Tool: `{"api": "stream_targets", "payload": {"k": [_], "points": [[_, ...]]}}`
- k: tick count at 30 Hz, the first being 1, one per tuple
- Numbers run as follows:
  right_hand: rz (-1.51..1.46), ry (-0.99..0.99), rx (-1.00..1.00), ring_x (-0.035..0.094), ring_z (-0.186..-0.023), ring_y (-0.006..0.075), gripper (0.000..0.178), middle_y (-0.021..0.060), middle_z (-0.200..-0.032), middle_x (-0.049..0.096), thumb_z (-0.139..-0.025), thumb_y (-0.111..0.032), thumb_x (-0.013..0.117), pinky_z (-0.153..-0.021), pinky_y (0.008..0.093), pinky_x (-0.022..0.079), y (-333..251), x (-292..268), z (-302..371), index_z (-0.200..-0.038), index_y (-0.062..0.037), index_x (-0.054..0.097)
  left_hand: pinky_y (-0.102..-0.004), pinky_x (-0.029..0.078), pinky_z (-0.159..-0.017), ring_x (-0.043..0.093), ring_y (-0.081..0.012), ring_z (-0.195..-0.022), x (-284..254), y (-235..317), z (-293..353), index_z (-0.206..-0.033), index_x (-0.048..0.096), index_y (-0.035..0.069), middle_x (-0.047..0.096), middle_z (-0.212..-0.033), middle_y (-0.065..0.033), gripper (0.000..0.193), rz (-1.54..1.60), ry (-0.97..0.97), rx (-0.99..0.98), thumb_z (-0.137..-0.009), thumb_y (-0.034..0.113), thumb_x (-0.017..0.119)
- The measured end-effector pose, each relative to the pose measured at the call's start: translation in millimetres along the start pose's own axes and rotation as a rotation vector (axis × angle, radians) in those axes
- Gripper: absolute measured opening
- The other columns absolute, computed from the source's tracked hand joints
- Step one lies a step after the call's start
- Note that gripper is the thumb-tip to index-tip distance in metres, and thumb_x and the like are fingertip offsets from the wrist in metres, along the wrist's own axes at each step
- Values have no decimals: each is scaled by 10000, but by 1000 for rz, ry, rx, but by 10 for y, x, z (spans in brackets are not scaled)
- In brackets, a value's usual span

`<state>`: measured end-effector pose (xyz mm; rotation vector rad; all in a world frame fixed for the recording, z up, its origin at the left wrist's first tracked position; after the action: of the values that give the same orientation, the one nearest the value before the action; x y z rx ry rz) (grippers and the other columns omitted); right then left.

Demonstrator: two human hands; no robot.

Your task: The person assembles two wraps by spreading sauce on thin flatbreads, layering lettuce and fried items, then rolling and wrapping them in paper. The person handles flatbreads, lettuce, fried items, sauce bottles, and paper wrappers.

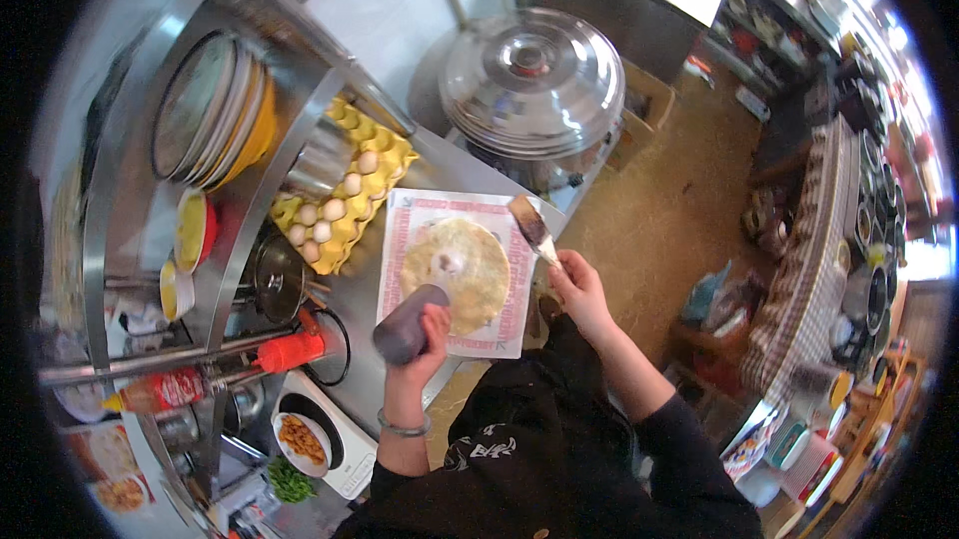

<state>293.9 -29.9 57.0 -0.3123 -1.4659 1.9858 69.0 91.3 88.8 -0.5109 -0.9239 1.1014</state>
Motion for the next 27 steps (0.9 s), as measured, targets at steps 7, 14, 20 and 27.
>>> {"api": "stream_targets", "payload": {"k": [7, 14, 20, 27], "points": [[-105, -79, -19, 416, -614, 32, 180, -40, -734, 486, -908, -111, 509, -532, 178, 330, 85, -98, -30, -1065, -23, 507, -378, 559, -746, 635, -257, -855, 128, -27, 159, -1181, 344, -44, 565, -949, -121, 431, -15, -83, 98, -821, 72, 550], [-104, -43, 51, 461, -729, 39, 179, -26, -819, 521, -898, -86, 521, -635, 193, 384, 145, -285, -42, -1057, -7, 500, -370, 561, -741, 637, -239, -846, 151, -105, 105, -1167, 352, -48, 562, -934, -110, 413, -11, -106, 82, -829, 76, 555], [-139, -43, 48, 463, -734, 43, 178, -25, -823, 520, -896, -79, 526, -644, 194, 387, 84, -345, 1, -1056, -6, 499, -373, 557, -732, 638, -244, -845, 173, -184, 57, -1168, 337, -18, 570, -925, -112, 387, -36, -119, 70, -838, 69, 519], [-116, -63, 29, 465, -743, 41, 174, -26, -834, 524, -894, -85, 532, -660, 197, 393, 77, -323, 16, -1049, -10, 503, -374, 556, -721, 638, -241, -823, 140, -59, -46, -1158, 342, -12, 577, -919, -110, 371, -71, -46, 127, -837, 79, 506]]}}
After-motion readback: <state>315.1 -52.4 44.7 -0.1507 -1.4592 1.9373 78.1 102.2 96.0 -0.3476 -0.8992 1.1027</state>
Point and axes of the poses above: each hand's wrist, its own z-axis away from the middle knuckle, its own x-axis out of the palm, y = z × x, the point moved 2 cm from there along -z, towards the middle knuckle
